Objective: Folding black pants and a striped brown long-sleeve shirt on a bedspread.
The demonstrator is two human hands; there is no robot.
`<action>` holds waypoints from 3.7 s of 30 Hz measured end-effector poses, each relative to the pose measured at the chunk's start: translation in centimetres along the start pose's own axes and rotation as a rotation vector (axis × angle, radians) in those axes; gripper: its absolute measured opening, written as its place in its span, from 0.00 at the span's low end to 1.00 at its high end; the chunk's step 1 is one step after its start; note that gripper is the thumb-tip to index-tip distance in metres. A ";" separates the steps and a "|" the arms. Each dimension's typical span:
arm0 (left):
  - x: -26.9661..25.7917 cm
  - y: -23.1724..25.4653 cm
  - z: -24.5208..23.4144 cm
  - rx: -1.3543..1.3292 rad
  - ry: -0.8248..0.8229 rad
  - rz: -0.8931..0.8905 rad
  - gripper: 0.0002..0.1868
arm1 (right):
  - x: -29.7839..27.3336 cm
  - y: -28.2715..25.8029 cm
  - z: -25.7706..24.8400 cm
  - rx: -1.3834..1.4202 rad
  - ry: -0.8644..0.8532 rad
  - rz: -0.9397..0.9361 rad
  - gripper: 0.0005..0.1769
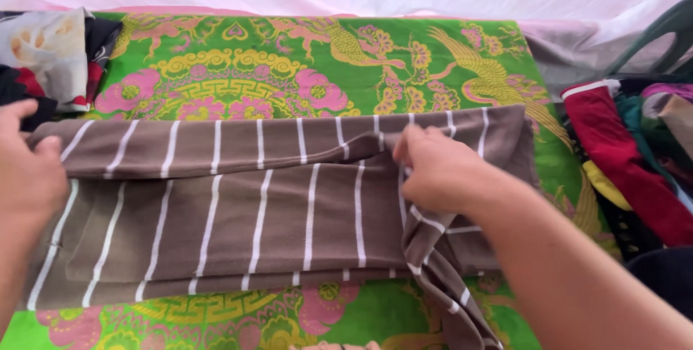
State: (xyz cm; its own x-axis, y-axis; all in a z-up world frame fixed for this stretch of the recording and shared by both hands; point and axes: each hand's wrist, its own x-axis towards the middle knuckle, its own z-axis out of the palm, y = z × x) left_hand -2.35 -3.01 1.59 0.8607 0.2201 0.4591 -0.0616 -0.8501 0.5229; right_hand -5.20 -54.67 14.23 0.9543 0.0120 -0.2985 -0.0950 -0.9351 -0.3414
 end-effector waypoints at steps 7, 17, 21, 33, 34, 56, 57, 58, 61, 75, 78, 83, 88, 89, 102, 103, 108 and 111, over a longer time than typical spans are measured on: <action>-3.7 3.5 0.1 0.463 -0.010 -0.042 0.24 | 0.7 0.7 -1.2 -0.162 -0.487 0.009 0.13; -8.0 7.5 3.7 0.488 -0.240 -0.026 0.38 | 1.6 2.7 2.2 -0.458 -0.151 0.125 0.52; -7.2 8.6 2.6 0.496 -0.393 -0.114 0.43 | 1.8 5.5 3.8 -0.283 -0.341 0.180 0.65; -10.6 26.8 2.3 -0.103 -0.508 0.626 0.31 | 2.7 13.4 1.2 0.756 -0.064 0.198 0.27; -11.2 27.1 2.8 -0.127 -0.564 0.712 0.30 | 2.6 14.0 1.6 0.799 -0.033 0.130 0.23; -13.8 37.3 8.4 -0.515 -1.042 0.983 0.11 | 4.4 16.5 2.8 0.741 0.002 -0.030 0.16; -12.8 36.6 8.9 -0.516 -1.040 0.974 0.11 | 4.7 16.7 2.5 0.737 -0.005 -0.033 0.16; -11.7 35.9 9.3 -1.058 -1.134 0.459 0.11 | 5.0 16.9 2.1 0.738 -0.047 -0.019 0.19; -7.7 31.1 8.7 -1.476 -0.903 -0.531 0.10 | 4.4 15.7 0.0 0.686 -0.112 0.056 0.29; -3.4 22.3 7.8 -0.809 -0.280 -0.633 0.17 | 4.2 15.3 0.4 0.632 -0.144 0.005 0.27; -0.7 22.0 8.3 -0.428 -0.283 -0.203 0.17 | 4.3 15.6 1.1 0.682 -0.107 -0.090 0.33; 2.9 20.5 10.2 0.180 -0.369 0.113 0.20 | 4.0 15.6 1.8 0.571 0.021 -0.212 0.24; 5.2 17.0 11.3 0.226 -0.432 0.005 0.24 | 4.5 15.9 1.5 0.395 0.087 -0.057 0.10; 5.6 15.8 11.8 0.221 -0.420 -0.046 0.27 | 5.1 16.6 1.8 0.471 0.089 -0.065 0.08; 7.8 21.1 8.0 0.005 -0.398 -0.309 0.18 | 5.1 15.0 0.6 0.660 0.002 -0.046 0.21; 7.5 22.9 6.6 -0.109 -0.406 -0.150 0.17 | 5.1 14.5 0.3 0.566 0.030 -0.069 0.22; 4.4 29.4 -0.9 -0.308 -0.796 -0.172 0.14 | 8.8 18.7 1.4 0.400 0.042 -0.140 0.16; 2.2 29.3 -3.7 -1.470 -1.321 -0.416 0.19 | 9.4 20.1 1.2 0.861 -0.060 0.001 0.19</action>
State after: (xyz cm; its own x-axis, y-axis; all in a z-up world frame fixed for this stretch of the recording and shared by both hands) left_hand -4.12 -25.63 20.62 0.6562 -0.7355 -0.1683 0.5024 0.2595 0.8248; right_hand 1.48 -72.94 3.52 0.9399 0.0530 -0.3372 -0.3003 -0.3412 -0.8907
